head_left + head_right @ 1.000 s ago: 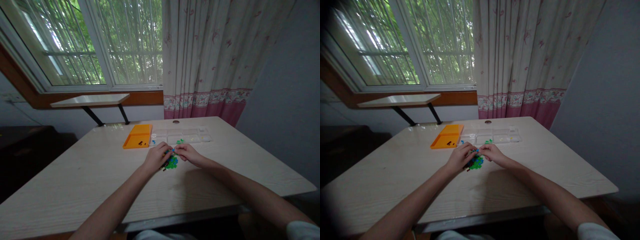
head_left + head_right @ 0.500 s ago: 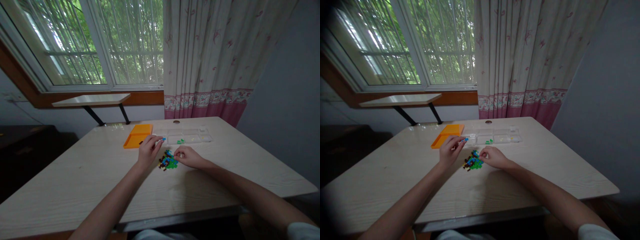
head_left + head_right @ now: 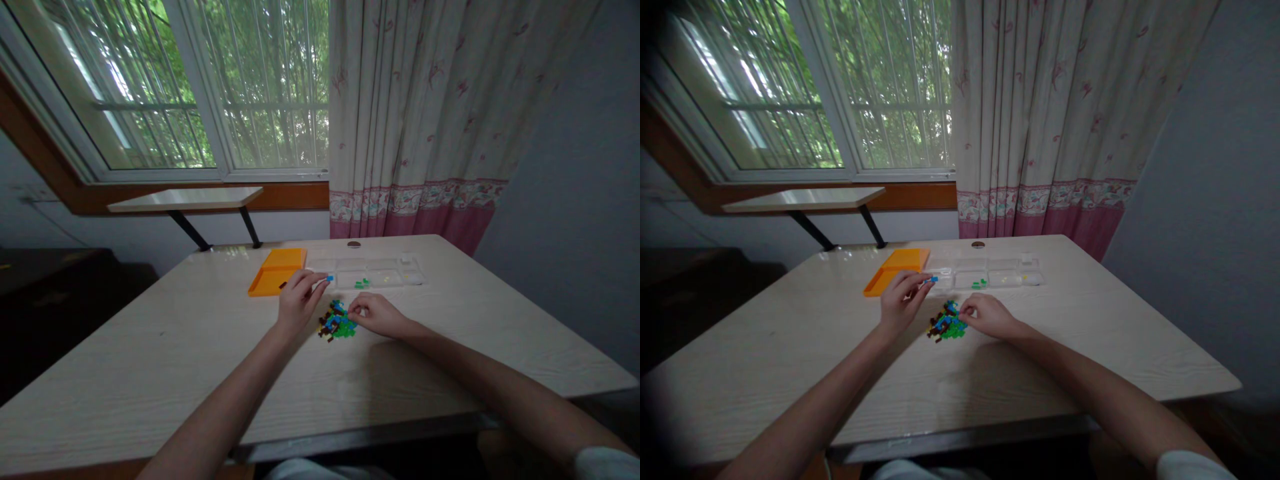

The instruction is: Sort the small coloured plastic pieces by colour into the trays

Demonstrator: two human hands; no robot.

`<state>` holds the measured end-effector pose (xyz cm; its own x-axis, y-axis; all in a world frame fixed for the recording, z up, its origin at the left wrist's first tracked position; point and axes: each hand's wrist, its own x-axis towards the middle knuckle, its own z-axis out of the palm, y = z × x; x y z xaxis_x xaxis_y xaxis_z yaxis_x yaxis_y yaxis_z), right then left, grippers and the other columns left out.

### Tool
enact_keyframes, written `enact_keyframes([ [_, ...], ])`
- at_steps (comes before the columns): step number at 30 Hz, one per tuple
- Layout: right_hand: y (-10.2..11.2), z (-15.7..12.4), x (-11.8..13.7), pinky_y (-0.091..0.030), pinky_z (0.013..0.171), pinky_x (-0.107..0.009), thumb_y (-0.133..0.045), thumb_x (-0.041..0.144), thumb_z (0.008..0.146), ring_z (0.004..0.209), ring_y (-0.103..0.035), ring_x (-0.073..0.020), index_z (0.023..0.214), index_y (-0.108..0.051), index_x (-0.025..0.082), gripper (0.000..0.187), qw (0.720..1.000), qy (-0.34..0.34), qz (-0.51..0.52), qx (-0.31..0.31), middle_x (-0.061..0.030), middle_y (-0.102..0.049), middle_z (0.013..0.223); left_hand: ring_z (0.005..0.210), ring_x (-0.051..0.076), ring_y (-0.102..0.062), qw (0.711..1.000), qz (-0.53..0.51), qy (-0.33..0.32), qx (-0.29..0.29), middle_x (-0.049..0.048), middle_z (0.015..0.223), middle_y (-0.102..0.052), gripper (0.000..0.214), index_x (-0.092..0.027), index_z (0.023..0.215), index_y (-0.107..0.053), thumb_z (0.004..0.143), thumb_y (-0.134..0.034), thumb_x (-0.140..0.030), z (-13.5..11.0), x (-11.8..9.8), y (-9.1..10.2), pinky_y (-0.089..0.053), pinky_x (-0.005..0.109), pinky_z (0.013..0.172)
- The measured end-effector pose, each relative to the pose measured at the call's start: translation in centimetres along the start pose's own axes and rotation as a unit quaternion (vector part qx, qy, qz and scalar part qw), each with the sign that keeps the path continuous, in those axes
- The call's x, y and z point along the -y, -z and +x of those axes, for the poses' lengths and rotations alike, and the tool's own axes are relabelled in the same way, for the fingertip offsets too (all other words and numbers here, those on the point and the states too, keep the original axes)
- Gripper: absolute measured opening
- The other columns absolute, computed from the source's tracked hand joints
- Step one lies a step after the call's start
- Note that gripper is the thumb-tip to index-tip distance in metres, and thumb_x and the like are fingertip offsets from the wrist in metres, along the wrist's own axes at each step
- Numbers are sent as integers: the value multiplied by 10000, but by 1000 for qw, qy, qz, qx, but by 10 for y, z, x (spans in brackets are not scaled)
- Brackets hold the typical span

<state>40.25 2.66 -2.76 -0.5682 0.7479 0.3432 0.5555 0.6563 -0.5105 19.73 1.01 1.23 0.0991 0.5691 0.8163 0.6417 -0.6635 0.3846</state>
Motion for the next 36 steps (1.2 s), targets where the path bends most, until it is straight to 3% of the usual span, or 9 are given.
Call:
enact_keyframes([
  [7, -1, 2, -1, -393, 598, -209, -557, 253, 764, 661, -553, -120, 788, -653, 160, 136, 999, -20, 34, -9, -28, -629, 732, 635, 106, -515, 987, 74, 78, 119, 28, 853, -579, 227, -189, 902, -609, 840, -455, -344, -2, 29, -7, -430, 236, 640],
  [11, -1, 2, -3, -388, 577, -204, -557, 255, 762, 639, -556, -118, 787, -658, 157, 143, 998, -22, 54, 1, -26, -640, 720, 759, 150, -553, 968, 150, 132, 150, 42, 888, -575, 245, -193, 906, -620, 836, -443, -348, -3, 47, -11, -430, 255, 678],
  [15, -1, 2, -5, -392, 581, -203, -567, 257, 756, 643, -568, -121, 781, -666, 156, 144, 997, -25, 79, 4, -29, -654, 721, 811, 175, -567, 955, 198, 146, 168, 54, 920, -573, 266, -201, 966, -617, 847, -418, -331, -3, 53, -13, -430, 262, 676],
  [20, -4, 2, -9, -388, 563, -199, -572, 285, 758, 625, -556, -118, 797, -670, 152, 170, 993, -42, 111, -9, -28, -657, 717, 794, 166, -562, 965, 161, 102, 179, 60, 886, -577, 279, -184, 951, -621, 861, -389, -312, -5, 45, -13, -421, 256, 685],
  [23, -4, 3, -10, -384, 548, -197, -561, 302, 765, 603, -542, -112, 798, -668, 151, 188, 989, -61, 131, -22, -20, -648, 700, 745, 142, -545, 962, 74, 42, 259, 45, 782, -574, 278, -175, 858, -638, 866, -392, -307, -7, 31, -14, -405, 233, 673],
  [27, 0, 3, -6, -368, 523, -196, -569, 308, 760, 555, -507, -100, 790, -663, 155, 182, 988, -67, 127, -54, 1, -609, 636, 707, 126, -523, 936, 1, -9, 351, 33, 723, -567, 308, -164, 799, -634, 871, -394, -342, -9, 12, -17, -376, 213, 639],
  [31, 4, 2, -2, -355, 509, -196, -567, 289, 766, 520, -479, -91, 783, -659, 159, 160, 990, -58, 105, -69, 18, -575, 588, 688, 121, -509, 928, -18, -10, 372, 29, 699, -558, 312, -158, 776, -622, 874, -388, -340, -10, 4, -19, -362, 206, 621],
  [36, 3, 0, -1, -375, 530, -193, -569, 283, 770, 562, -506, -95, 797, -654, 172, 142, 993, -20, 80, -80, -2, -616, 679, 691, 122, -509, 930, -39, 13, 365, 28, 701, -561, 284, -151, 788, -628, 857, -428, -341, -10, 7, -20, -367, 205, 625],
])
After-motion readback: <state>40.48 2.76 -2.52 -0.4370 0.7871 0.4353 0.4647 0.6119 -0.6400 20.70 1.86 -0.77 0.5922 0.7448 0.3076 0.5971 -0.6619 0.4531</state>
